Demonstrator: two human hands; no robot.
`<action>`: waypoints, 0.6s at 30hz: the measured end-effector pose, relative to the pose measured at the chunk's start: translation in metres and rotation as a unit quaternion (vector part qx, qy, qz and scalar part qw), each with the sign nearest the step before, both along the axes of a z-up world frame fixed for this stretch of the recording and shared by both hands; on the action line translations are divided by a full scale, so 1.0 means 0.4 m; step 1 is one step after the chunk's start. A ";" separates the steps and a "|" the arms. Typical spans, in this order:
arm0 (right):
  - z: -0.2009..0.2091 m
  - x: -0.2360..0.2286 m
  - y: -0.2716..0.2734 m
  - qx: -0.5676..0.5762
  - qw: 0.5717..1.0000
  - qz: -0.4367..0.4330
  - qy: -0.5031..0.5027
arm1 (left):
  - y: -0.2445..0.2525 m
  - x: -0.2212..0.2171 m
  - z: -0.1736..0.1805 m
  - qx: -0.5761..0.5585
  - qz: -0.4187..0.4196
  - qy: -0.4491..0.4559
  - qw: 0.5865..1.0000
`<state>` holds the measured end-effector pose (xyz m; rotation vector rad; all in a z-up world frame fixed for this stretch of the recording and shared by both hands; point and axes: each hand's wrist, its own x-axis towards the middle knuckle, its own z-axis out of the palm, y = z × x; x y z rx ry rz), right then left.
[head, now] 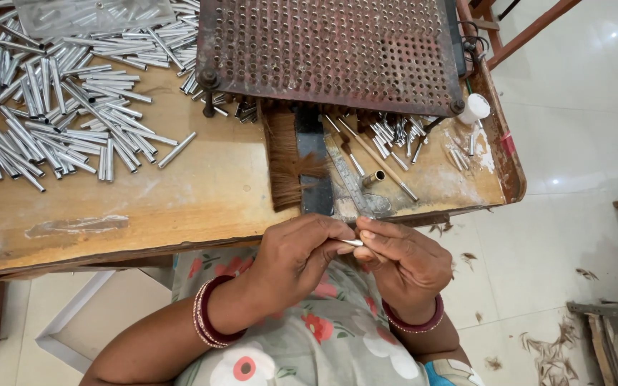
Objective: Assembling small cylindrical metal tubes with internal components at a workshop bench.
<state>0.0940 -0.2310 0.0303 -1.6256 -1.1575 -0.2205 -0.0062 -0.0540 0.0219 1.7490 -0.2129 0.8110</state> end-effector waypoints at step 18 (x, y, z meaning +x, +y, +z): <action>-0.068 -0.003 0.048 0.073 0.989 0.039 -0.120 | -0.013 -0.022 -0.010 -0.085 0.000 0.025 0.996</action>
